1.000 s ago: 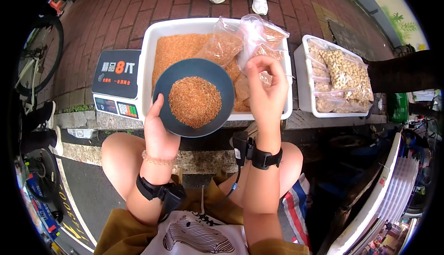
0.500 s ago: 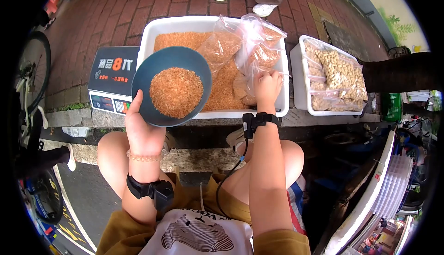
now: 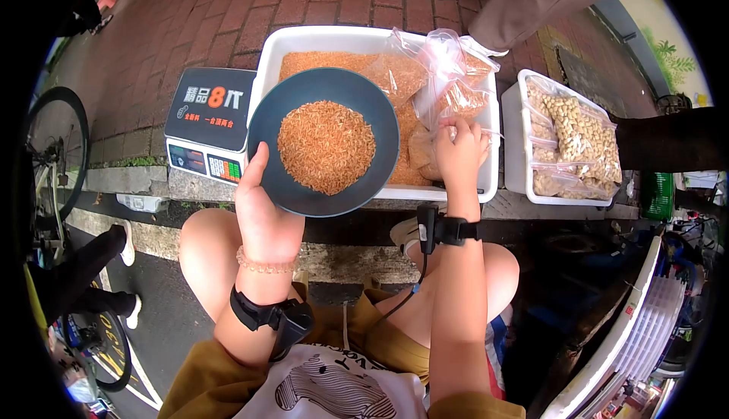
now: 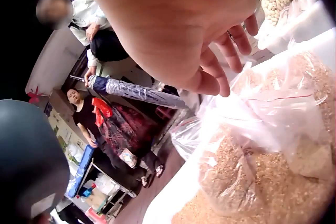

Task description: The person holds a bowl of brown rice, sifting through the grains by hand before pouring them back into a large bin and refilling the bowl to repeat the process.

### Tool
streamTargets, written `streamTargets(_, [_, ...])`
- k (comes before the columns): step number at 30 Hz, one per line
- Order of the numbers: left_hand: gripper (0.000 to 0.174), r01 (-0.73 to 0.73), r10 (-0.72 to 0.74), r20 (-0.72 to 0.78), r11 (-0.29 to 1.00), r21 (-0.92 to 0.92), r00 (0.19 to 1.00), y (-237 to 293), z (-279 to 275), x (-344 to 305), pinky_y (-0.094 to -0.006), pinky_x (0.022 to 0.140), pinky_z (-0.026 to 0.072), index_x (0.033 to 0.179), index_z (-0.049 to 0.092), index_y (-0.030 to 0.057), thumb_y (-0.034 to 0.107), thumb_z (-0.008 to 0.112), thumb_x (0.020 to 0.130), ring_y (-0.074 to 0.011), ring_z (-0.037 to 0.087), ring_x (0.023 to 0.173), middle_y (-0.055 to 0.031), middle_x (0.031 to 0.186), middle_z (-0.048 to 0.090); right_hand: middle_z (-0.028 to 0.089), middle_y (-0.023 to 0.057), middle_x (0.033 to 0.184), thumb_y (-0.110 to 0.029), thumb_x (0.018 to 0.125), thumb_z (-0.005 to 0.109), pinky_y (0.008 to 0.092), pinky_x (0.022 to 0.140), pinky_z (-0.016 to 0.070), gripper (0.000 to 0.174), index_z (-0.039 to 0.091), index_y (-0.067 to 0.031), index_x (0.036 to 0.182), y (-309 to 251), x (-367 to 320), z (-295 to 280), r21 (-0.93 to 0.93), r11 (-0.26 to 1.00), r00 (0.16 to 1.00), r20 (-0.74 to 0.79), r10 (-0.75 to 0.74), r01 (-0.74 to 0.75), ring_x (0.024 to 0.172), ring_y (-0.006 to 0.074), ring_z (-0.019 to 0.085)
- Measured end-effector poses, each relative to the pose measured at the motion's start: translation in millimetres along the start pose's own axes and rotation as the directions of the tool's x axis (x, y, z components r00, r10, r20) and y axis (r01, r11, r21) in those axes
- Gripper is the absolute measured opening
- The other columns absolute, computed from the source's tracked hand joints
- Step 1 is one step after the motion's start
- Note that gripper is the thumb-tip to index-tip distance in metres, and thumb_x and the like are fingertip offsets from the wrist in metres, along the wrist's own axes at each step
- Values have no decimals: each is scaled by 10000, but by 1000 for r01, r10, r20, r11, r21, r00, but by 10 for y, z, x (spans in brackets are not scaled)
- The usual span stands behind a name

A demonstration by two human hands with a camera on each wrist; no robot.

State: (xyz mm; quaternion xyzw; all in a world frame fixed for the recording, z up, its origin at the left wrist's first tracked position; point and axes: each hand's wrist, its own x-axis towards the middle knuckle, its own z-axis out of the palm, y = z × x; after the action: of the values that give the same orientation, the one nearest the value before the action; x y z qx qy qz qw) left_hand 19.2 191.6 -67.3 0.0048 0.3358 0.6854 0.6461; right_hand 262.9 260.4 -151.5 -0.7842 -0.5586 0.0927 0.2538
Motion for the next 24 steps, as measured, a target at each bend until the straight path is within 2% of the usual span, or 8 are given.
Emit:
streamTargets(1, [394, 1, -1, 10, 1000, -9, 1000, 3, 12, -12, -369, 1007, 363, 1320, 418, 78, 174, 479, 942, -196, 475, 1176, -60, 1274, 506, 583, 120, 1071, -244, 842, 542, 413, 952, 332, 188, 668, -126, 917, -150, -57, -101, 168, 985, 999, 23, -41, 37, 1085, 320, 472])
streamTargets(3, [402, -7, 7, 19, 1000, -17, 1000, -16, 18, -25, -365, 1005, 367, 1328, 407, 76, 178, 474, 946, -193, 474, 1179, -62, 1282, 498, 578, 92, 1010, -238, 915, 477, 324, 940, 340, 241, 615, -54, 986, -419, -224, -291, 612, 791, 978, 146, -151, 31, 1012, 238, 501])
streamTargets(4, [404, -20, 20, 39, 1000, -11, 999, -23, 31, -34, -364, 1006, 367, 1330, 405, 74, 182, 473, 946, -193, 473, 1181, -62, 1283, 497, 578, 92, 1010, -238, 915, 477, 324, 940, 340, 241, 615, -54, 986, -575, -345, -397, 616, 788, 977, 153, -150, 25, 1012, 238, 501])
streamTargets(6, [407, -35, 35, 62, 999, 4, 997, -35, 58, -45, -364, 1005, 369, 1327, 409, 66, 196, 475, 947, -191, 471, 1185, -63, 1288, 493, 547, 59, 994, -258, 963, 407, 275, 929, 330, 307, 547, 1, 1054, -818, -566, -546, 795, 581, 950, 291, -114, -174, 981, 161, 483])
streamTargets(10, [405, -20, 20, 9, 1000, 8, 1000, -61, 67, -52, -364, 1003, 370, 1319, 420, 61, 196, 485, 942, -188, 474, 1181, -61, 1283, 499, 523, 53, 1007, -279, 977, 358, 274, 928, 322, 341, 507, 9, 1084, -818, -677, -505, 820, 563, 964, 220, -152, -98, 985, 131, 454])
streamTargets(12, [370, -16, 16, 0, 1000, -1, 1000, -65, 60, -38, -386, 996, 372, 1250, 496, 35, 234, 503, 937, -214, 513, 1138, -56, 1230, 557, 519, 50, 1000, -279, 976, 361, 272, 923, 323, 337, 504, 8, 1082, -851, -649, -472, 837, 538, 966, 212, -148, -101, 976, 131, 451])
streamTargets(16, [383, 7, -8, -25, 999, -33, 1000, -22, 111, -67, -391, 993, 372, 1243, 494, 16, 245, 504, 935, -229, 514, 1134, -70, 1231, 557, 506, 41, 981, -280, 973, 368, 263, 910, 322, 327, 490, 3, 1081, -861, -635, -418, 881, 462, 965, 202, -165, -105, 952, 127, 443])
streamTargets(24, [393, 11, -12, -12, 999, -44, 1000, -23, 109, -65, -394, 1002, 365, 1246, 489, 6, 250, 500, 937, -242, 504, 1149, -85, 1241, 549, 490, 50, 1030, -298, 977, 360, 261, 915, 319, 339, 481, -6, 1100, -900, -684, -412, 894, 428, 972, 200, -122, -131, 979, 124, 433])
